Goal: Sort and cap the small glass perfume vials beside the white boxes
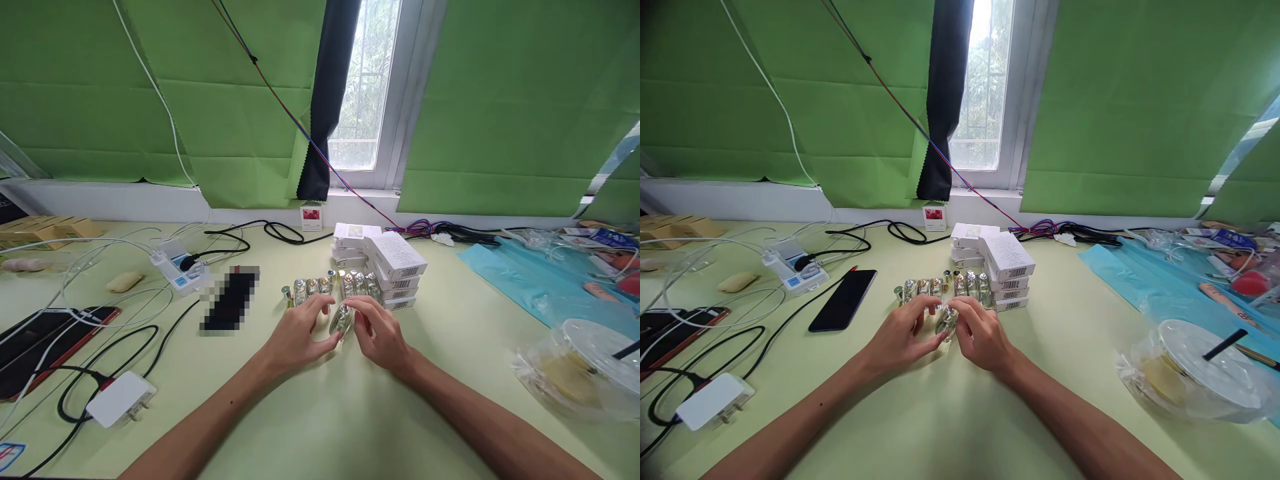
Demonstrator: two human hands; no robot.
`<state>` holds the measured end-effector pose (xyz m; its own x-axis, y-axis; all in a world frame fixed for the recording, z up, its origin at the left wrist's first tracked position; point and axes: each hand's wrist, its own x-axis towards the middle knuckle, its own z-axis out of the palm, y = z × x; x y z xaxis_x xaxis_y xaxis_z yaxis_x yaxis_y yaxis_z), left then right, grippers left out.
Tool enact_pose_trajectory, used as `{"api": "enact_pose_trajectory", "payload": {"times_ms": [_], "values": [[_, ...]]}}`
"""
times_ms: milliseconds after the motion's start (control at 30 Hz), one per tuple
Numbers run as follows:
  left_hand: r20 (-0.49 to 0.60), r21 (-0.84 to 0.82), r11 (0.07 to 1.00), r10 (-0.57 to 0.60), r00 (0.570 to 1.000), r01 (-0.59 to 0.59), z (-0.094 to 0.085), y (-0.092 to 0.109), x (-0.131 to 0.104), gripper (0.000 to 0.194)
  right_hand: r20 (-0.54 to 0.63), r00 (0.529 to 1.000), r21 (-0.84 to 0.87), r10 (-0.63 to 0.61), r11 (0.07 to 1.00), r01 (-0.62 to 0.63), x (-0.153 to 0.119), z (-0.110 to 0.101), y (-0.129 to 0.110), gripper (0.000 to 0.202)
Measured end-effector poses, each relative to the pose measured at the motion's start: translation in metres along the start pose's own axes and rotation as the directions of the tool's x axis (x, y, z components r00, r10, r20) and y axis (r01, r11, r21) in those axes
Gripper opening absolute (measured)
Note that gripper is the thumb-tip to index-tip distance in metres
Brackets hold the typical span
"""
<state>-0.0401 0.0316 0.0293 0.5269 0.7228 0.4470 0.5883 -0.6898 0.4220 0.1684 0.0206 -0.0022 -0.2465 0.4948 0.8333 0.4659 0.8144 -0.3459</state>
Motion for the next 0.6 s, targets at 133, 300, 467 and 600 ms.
{"api": "enact_pose_trajectory", "payload": {"times_ms": [133, 300, 467, 600], "values": [[0.002, 0.006, 1.0, 0.003, 1.0, -0.003, -0.0008, -0.0008, 0.0007, 0.035, -0.003, 1.0, 0.002, 0.012, 1.0, -0.012, 0.0002, -0.0007, -0.0004, 0.038], [-0.001, 0.025, 1.0, 0.0, 1.0, 0.0, -0.0029, -0.0029, 0.0012, 0.031, -0.003, 1.0, -0.003, 0.009, 1.0, -0.009, 0.0014, -0.0019, -0.0011, 0.038], [0.003, 0.027, 1.0, 0.002, 1.0, -0.003, -0.0031, -0.004, 0.0011, 0.03, 0.007, 1.0, -0.01, 0.014, 1.0, -0.014, 0.001, -0.0014, -0.0003, 0.037], [0.003, 0.038, 0.999, 0.025, 1.0, -0.025, -0.002, -0.0031, 0.0016, 0.03, 0.009, 1.0, -0.033, 0.006, 0.999, -0.005, 0.0012, -0.0013, -0.0006, 0.036]]}}
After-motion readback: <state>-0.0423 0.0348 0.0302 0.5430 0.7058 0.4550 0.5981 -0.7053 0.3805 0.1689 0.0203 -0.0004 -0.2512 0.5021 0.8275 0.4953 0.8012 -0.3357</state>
